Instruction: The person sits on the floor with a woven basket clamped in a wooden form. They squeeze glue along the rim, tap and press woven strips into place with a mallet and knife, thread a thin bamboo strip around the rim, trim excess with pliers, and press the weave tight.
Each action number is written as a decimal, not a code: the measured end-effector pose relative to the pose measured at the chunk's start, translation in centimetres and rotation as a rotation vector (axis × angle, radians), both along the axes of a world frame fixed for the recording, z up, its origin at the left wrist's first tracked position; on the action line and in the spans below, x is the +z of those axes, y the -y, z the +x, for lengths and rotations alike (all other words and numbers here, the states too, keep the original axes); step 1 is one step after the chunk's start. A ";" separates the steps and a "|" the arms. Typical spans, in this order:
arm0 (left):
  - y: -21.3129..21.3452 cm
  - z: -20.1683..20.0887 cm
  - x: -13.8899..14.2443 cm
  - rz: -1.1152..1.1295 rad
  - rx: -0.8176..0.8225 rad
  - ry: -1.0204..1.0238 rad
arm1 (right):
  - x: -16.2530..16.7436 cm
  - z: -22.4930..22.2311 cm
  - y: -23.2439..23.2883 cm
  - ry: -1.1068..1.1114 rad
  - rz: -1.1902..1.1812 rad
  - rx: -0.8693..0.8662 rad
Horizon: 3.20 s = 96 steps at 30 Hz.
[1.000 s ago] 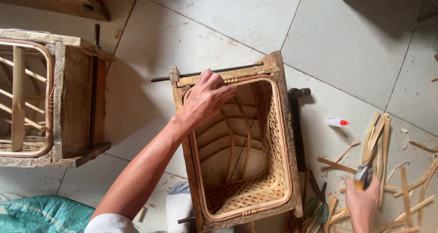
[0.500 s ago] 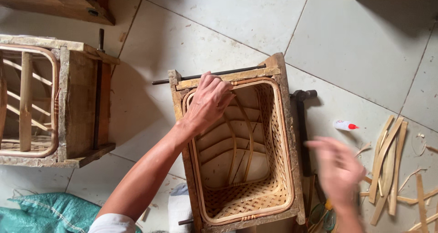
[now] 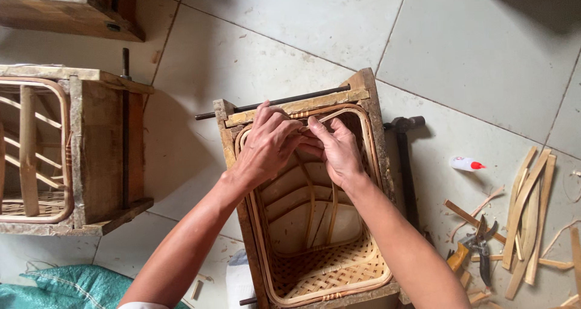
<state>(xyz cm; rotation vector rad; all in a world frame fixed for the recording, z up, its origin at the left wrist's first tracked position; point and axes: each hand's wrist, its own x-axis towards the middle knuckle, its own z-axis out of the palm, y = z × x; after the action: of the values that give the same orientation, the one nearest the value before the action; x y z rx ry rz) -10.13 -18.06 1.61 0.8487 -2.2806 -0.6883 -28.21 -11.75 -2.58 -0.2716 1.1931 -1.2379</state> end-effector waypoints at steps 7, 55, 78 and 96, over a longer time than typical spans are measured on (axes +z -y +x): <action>0.1 0.0 0.1 -0.015 0.008 0.001 | 1.3 -0.5 0.2 0.016 -0.004 0.040; 0.1 -1.2 -2.4 -0.152 -0.063 0.277 | 12.8 0.7 -7.8 -0.783 0.106 1.210; -0.2 0.5 -1.8 -0.161 -0.023 0.264 | 0.0 10.0 -4.6 0.101 0.029 0.641; -0.6 0.5 -1.6 -0.222 -0.029 0.284 | -2.8 10.6 -5.4 0.350 -0.102 0.578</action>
<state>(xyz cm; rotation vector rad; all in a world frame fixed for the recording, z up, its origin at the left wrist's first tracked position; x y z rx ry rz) -9.67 -17.48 -0.04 0.8509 -2.5669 -0.3330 -17.61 -6.31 -5.38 -0.4222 0.6799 -0.7942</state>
